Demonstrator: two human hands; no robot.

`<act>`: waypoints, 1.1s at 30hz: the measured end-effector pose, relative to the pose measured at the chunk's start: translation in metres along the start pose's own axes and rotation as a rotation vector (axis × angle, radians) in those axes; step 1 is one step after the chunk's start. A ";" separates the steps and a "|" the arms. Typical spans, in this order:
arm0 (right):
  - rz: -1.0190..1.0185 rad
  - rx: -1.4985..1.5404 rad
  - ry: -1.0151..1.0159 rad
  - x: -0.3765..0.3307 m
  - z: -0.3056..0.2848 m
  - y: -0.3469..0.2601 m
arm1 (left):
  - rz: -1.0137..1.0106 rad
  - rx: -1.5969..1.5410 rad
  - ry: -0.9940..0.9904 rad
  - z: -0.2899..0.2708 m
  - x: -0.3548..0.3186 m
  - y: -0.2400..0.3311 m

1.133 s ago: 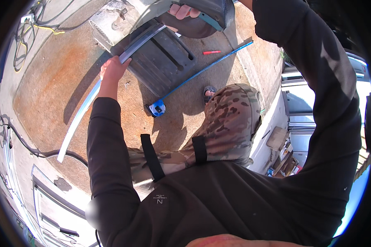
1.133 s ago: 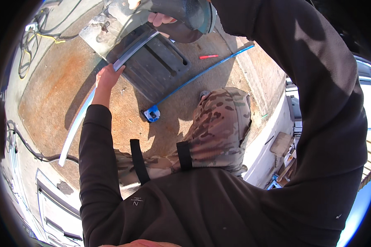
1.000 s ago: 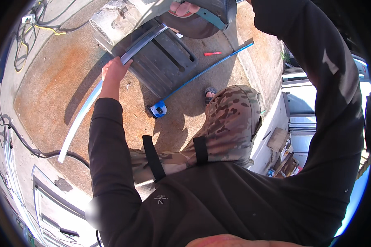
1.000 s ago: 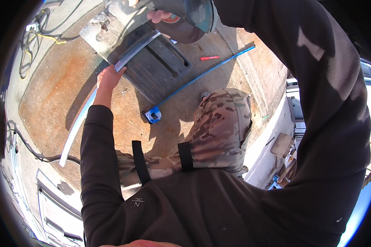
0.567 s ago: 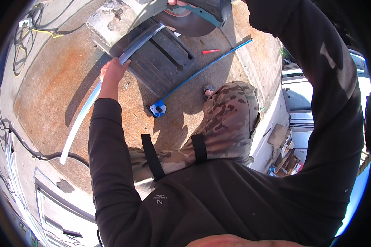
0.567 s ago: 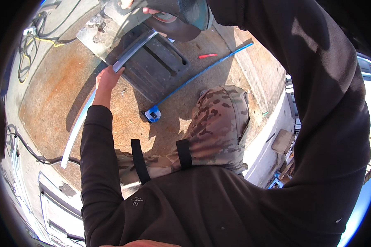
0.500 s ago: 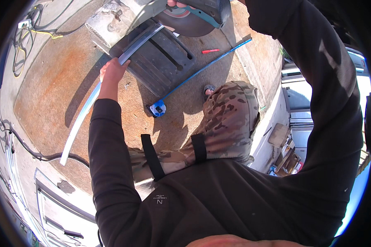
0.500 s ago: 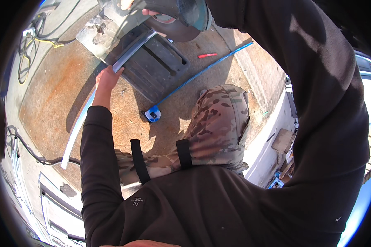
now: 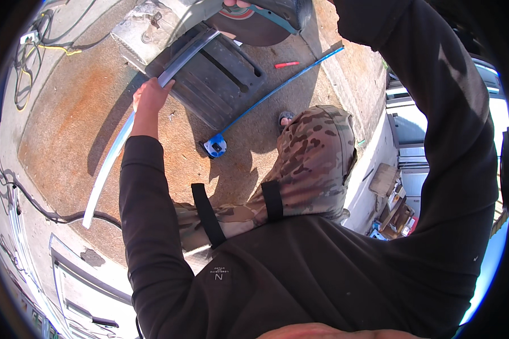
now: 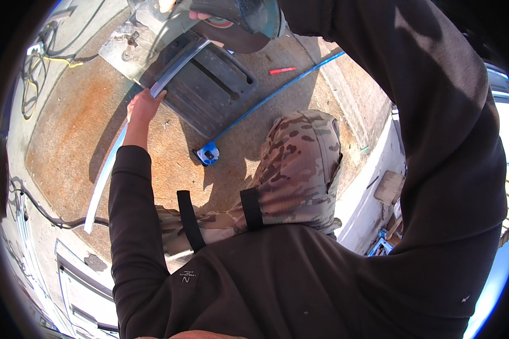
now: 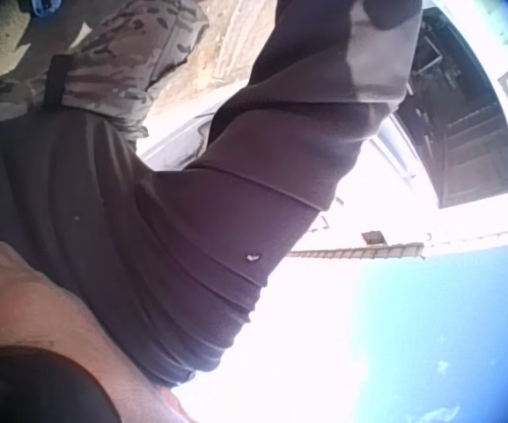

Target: The person welds metal frame pieces together using a handheld welding tool, then cuts a metal bar with a chop saw and places it into the frame. The person also uses a hammer and a red marker during the process.

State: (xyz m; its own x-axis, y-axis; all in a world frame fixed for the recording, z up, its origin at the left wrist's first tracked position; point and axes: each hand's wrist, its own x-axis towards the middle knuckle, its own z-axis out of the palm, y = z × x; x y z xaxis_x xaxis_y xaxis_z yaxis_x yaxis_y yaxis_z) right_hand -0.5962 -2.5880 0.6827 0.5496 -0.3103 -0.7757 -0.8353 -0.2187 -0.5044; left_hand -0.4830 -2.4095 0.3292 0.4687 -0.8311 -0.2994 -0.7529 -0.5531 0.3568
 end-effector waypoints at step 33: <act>0.019 0.082 0.001 0.016 0.010 0.007 | -0.054 -0.071 -0.072 -0.005 -0.003 0.002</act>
State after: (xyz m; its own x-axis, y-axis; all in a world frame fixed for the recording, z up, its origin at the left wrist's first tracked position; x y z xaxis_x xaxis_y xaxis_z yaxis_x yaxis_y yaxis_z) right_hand -0.5935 -2.5857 0.6625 0.5334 -0.3146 -0.7852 -0.8440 -0.1358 -0.5189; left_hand -0.4834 -2.4088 0.3354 0.4715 -0.7951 -0.3813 -0.6917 -0.6017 0.3993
